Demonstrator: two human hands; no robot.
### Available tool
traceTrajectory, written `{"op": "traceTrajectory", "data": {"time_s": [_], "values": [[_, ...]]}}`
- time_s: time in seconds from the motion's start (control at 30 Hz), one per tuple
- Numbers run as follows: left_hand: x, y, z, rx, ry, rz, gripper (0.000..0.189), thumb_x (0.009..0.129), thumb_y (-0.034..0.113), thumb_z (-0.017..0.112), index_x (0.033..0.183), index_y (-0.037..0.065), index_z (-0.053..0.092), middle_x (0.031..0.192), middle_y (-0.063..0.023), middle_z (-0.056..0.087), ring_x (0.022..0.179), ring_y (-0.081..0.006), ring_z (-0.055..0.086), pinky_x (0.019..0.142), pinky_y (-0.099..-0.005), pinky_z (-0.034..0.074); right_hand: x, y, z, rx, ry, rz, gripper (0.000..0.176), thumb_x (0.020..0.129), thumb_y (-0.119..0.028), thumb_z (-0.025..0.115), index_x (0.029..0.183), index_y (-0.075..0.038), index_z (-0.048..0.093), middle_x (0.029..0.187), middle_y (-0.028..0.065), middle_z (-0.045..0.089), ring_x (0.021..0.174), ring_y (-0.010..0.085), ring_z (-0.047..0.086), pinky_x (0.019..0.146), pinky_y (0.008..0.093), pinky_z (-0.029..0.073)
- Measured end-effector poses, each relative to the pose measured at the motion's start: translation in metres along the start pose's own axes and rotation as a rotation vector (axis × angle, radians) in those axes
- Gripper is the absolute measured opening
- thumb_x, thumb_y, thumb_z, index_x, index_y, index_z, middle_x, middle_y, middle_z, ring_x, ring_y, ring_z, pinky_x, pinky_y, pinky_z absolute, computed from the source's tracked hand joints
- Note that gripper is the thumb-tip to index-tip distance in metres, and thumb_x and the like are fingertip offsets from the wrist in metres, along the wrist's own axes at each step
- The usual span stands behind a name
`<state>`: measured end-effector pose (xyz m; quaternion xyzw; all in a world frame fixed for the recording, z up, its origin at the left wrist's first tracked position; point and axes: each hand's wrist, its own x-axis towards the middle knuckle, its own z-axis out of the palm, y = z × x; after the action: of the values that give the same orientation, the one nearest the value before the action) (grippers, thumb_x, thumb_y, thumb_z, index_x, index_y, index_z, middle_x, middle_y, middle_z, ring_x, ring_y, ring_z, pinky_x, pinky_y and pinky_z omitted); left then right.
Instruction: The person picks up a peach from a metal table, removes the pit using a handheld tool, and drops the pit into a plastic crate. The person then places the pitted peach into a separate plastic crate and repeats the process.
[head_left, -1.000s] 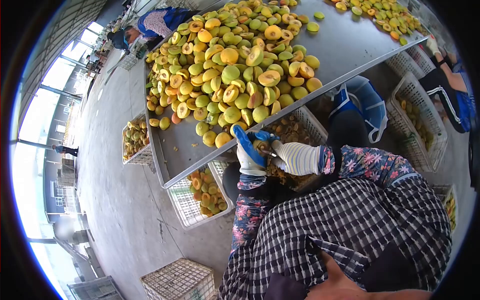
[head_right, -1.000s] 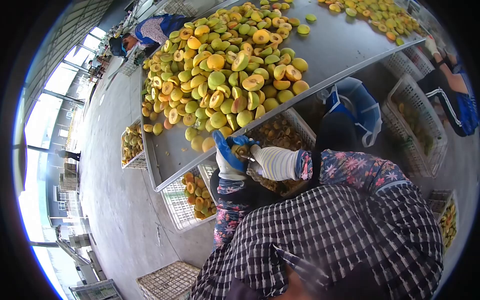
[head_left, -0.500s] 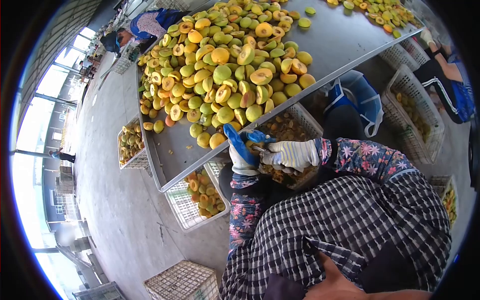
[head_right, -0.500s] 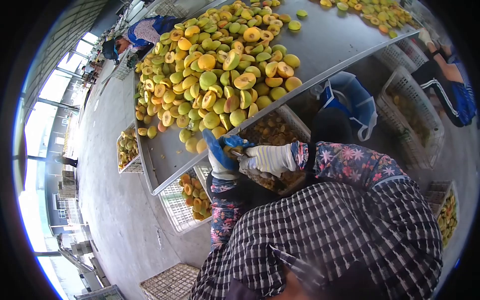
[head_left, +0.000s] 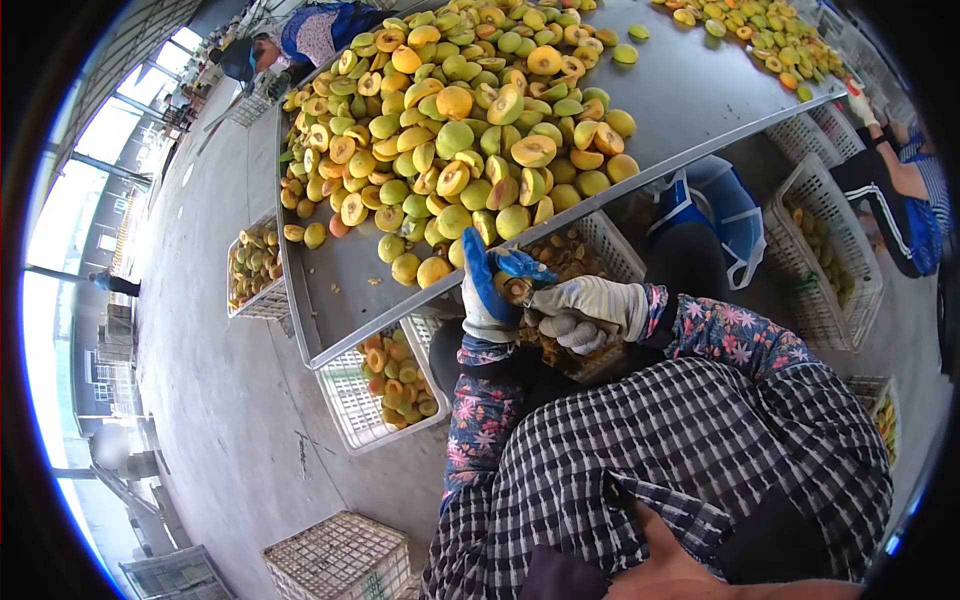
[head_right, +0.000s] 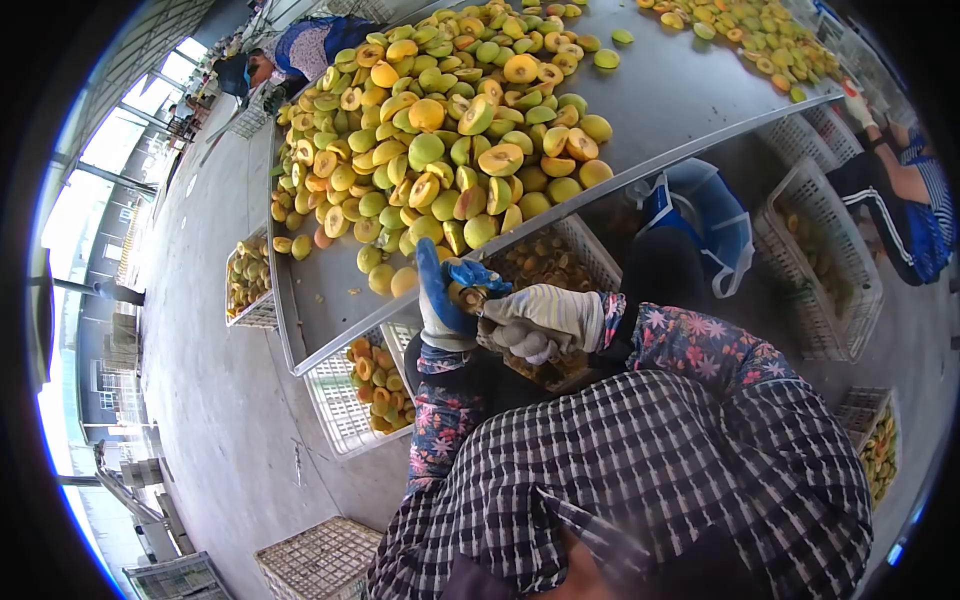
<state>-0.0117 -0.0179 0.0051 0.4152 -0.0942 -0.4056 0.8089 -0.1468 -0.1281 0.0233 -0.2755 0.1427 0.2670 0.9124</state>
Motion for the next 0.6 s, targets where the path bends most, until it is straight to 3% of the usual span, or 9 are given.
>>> {"op": "traceTrajectory", "data": {"time_s": [0.13,0.2,0.27,0.3,0.37,0.47,0.6], "values": [[0.006,0.005,-0.019,0.578,0.106,0.188,0.050,0.100,0.046,0.049,0.085,0.001,0.063,0.073,-0.0133,0.068,0.065,-0.0276,0.068,0.066,-0.0411,0.057,-0.010,-0.002,0.004,-0.172,0.034,-0.019,0.030,0.101,-0.038,0.051,0.105,-0.009,0.057,0.061,-0.0032,0.042,0.044,0.0077,0.038,0.038,0.0222,0.030],[0.000,0.013,-0.058,1.000,0.150,0.573,0.044,0.100,0.039,0.053,0.095,-0.004,0.065,0.074,-0.0119,0.070,0.066,-0.0212,0.069,0.062,-0.0331,0.055,-0.017,-0.003,0.002,-0.473,0.128,-0.050,0.031,0.101,-0.038,0.051,0.106,-0.008,0.056,0.062,-0.0001,0.046,0.047,0.0116,0.044,0.041,0.0254,0.035],[-0.016,0.039,-0.088,0.774,0.356,0.411,0.038,0.101,0.033,0.053,0.100,-0.002,0.067,0.074,-0.0096,0.070,0.065,-0.0164,0.067,0.062,-0.0281,0.053,-0.022,-0.006,-0.006,-0.953,0.282,-0.111,0.034,0.100,-0.039,0.052,0.107,-0.005,0.055,0.065,0.0057,0.053,0.053,0.0185,0.054,0.048,0.0311,0.042],[-0.026,0.057,-0.106,0.562,0.491,0.216,0.035,0.103,0.029,0.051,0.103,-0.001,0.068,0.078,-0.0087,0.071,0.065,-0.0139,0.067,0.065,-0.0255,0.052,-0.024,-0.008,-0.011,-1.197,0.350,-0.147,0.036,0.099,-0.039,0.052,0.107,-0.004,0.055,0.067,0.0086,0.057,0.057,0.0220,0.059,0.052,0.0339,0.046],[-0.040,0.077,-0.155,0.781,0.772,0.270,0.033,0.099,0.031,0.057,0.107,0.002,0.068,0.089,-0.0119,0.072,0.076,-0.0216,0.069,0.074,-0.0329,0.054,-0.031,-0.013,-0.018,-1.731,0.454,-0.108,0.040,0.097,-0.033,0.052,0.122,-0.002,0.049,0.093,0.0270,0.066,0.088,0.0442,0.064,0.076,0.0489,0.049],[-0.058,0.106,-0.181,1.378,1.003,0.375,0.034,0.094,0.033,0.063,0.106,0.001,0.068,0.104,-0.0154,0.069,0.093,-0.0295,0.066,0.085,-0.0381,0.051,-0.035,-0.010,-0.021,-1.816,0.616,-0.147,0.036,0.095,-0.029,0.055,0.120,-0.003,0.049,0.091,0.0247,0.066,0.086,0.0428,0.064,0.075,0.0486,0.050],[-0.036,0.114,-0.173,1.483,0.827,0.527,0.033,0.089,0.031,0.066,0.109,0.004,0.068,0.111,-0.0170,0.065,0.106,-0.0333,0.062,0.094,-0.0396,0.047,-0.030,-0.011,-0.018,-1.863,0.667,-0.206,0.036,0.094,-0.026,0.058,0.122,-0.005,0.049,0.093,0.0236,0.066,0.087,0.0426,0.064,0.076,0.0486,0.050]]}}
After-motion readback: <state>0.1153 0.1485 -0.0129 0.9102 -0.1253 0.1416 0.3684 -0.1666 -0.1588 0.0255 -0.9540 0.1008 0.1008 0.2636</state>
